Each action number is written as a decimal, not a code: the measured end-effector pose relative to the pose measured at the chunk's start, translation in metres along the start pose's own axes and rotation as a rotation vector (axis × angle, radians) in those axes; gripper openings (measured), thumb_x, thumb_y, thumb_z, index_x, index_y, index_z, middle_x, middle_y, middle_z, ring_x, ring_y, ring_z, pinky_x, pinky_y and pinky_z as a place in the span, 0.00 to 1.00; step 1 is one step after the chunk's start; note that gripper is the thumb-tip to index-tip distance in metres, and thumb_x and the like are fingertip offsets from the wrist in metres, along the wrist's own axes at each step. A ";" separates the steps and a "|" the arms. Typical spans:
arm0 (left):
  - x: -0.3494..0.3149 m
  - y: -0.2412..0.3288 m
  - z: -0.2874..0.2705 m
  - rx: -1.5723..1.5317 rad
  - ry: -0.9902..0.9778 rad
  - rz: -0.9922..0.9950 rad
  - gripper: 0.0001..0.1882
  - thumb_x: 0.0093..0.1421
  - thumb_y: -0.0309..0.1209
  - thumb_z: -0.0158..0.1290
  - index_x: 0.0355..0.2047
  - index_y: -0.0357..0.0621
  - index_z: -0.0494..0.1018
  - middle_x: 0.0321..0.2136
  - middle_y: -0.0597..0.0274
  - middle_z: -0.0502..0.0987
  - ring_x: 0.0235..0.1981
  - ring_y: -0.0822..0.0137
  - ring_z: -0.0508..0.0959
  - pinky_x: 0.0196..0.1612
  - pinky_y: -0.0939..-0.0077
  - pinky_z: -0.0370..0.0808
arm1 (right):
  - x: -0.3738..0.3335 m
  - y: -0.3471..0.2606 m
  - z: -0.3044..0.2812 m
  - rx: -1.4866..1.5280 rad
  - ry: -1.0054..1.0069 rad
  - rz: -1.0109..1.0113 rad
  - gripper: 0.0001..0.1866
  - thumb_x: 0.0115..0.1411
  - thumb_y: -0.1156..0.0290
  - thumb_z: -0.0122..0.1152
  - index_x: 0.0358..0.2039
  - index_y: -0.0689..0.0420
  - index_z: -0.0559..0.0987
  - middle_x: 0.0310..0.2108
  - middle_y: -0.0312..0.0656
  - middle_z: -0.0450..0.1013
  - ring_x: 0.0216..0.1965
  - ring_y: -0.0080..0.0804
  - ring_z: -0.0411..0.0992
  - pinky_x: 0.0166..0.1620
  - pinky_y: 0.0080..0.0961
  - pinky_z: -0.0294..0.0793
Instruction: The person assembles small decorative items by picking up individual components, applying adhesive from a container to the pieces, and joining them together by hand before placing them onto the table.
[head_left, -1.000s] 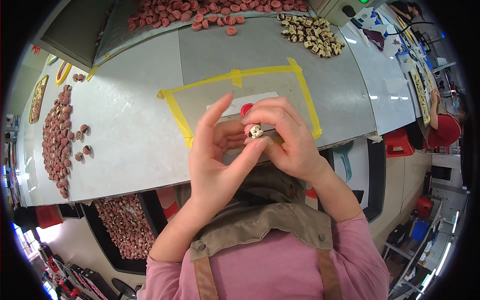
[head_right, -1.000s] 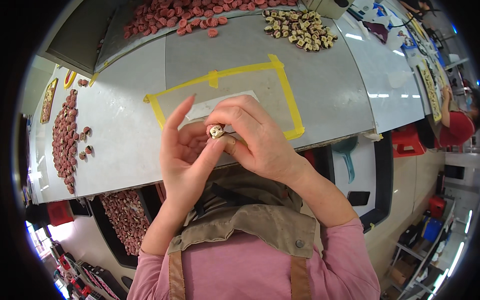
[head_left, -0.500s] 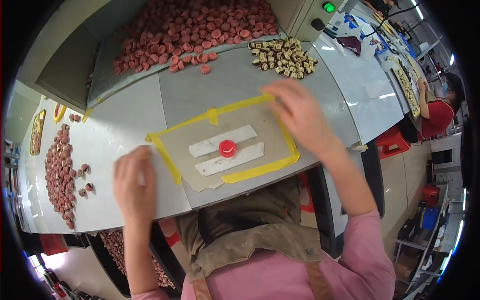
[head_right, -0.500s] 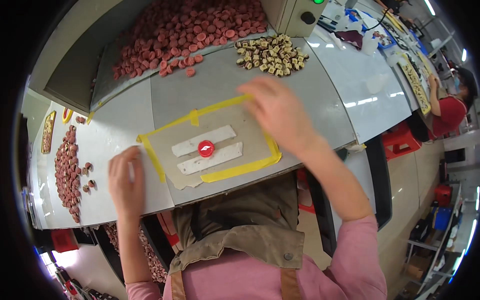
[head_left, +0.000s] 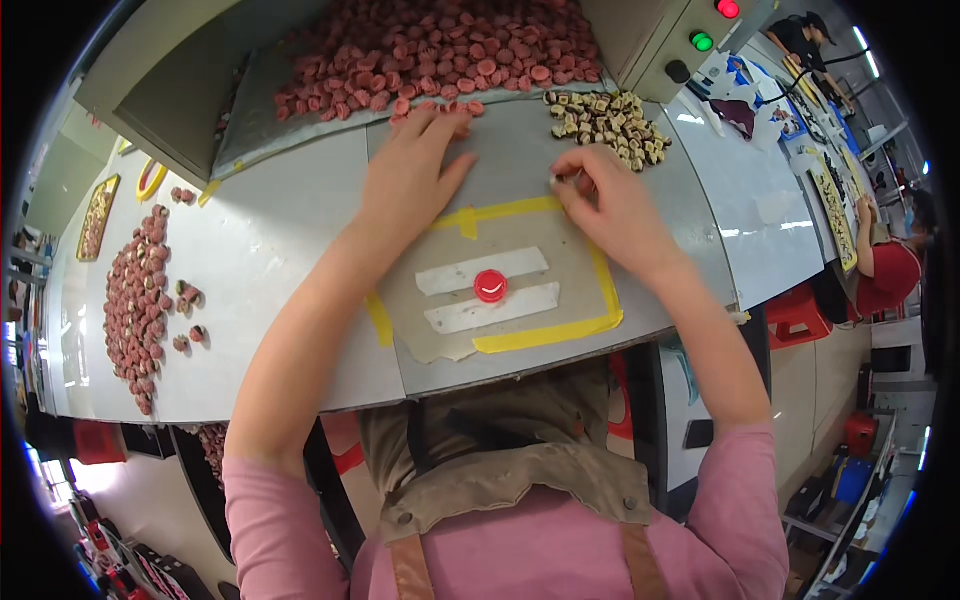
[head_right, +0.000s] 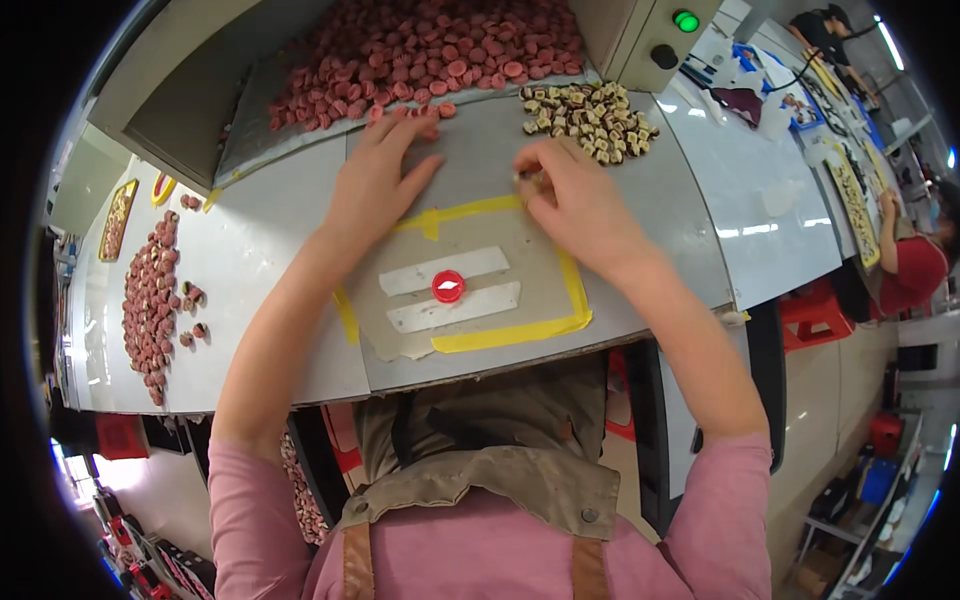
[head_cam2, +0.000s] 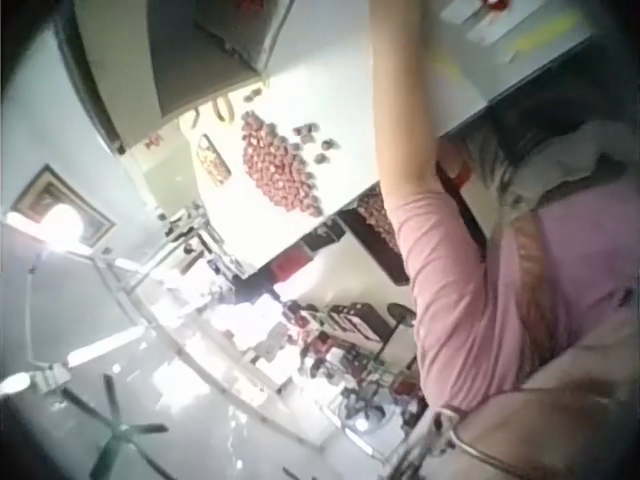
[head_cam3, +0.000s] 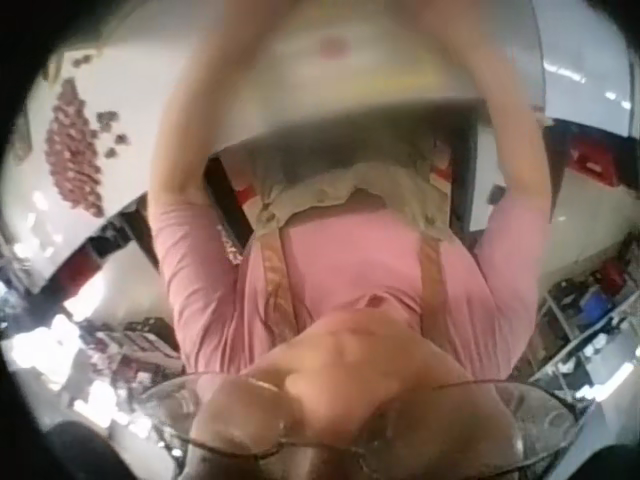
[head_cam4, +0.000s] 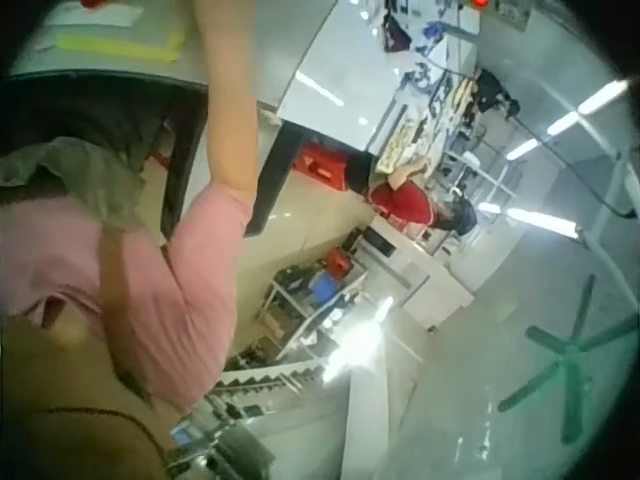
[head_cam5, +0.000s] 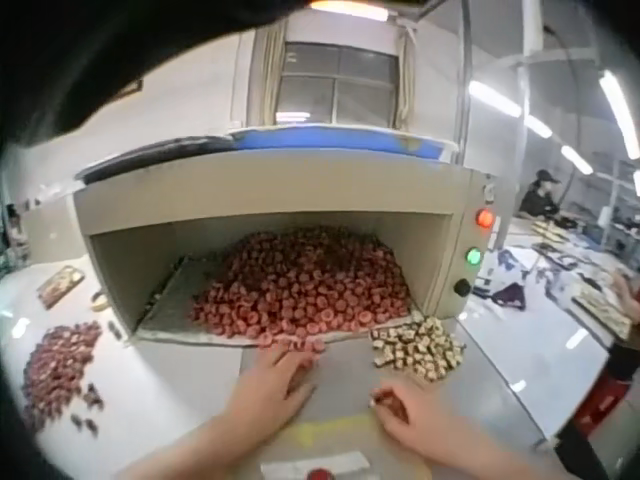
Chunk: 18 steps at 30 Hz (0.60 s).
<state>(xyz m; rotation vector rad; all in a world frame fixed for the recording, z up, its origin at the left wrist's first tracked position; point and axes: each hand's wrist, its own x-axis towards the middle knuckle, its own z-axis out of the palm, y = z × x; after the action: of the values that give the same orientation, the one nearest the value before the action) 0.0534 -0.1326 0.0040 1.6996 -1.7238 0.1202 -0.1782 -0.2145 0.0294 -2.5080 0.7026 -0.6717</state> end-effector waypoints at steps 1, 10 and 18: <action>0.004 -0.003 0.008 -0.045 -0.006 0.017 0.11 0.56 0.29 0.55 0.39 0.43 0.74 0.39 0.55 0.74 0.44 0.52 0.74 0.45 0.61 0.73 | -0.010 -0.013 -0.001 0.216 -0.047 0.141 0.11 0.59 0.77 0.57 0.43 0.60 0.75 0.35 0.42 0.70 0.32 0.33 0.70 0.38 0.26 0.71; -0.031 0.008 -0.036 -0.421 -0.101 -0.320 0.11 0.59 0.26 0.52 0.42 0.40 0.74 0.37 0.60 0.75 0.39 0.66 0.77 0.43 0.75 0.73 | -0.060 -0.018 0.005 0.010 0.049 -0.004 0.09 0.58 0.78 0.58 0.40 0.61 0.77 0.36 0.44 0.70 0.35 0.36 0.72 0.39 0.27 0.72; -0.097 0.060 -0.078 -1.107 -0.078 -0.803 0.17 0.61 0.26 0.54 0.50 0.32 0.71 0.40 0.65 0.75 0.41 0.73 0.77 0.47 0.80 0.72 | -0.054 -0.023 0.000 -0.114 -0.011 0.002 0.09 0.58 0.77 0.58 0.40 0.62 0.77 0.37 0.46 0.71 0.37 0.43 0.72 0.41 0.31 0.72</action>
<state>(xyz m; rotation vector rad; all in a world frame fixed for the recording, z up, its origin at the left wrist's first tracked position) 0.0200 -0.0020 0.0346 1.3382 -0.7152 -1.0622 -0.2103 -0.1661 0.0242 -2.6121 0.7587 -0.6332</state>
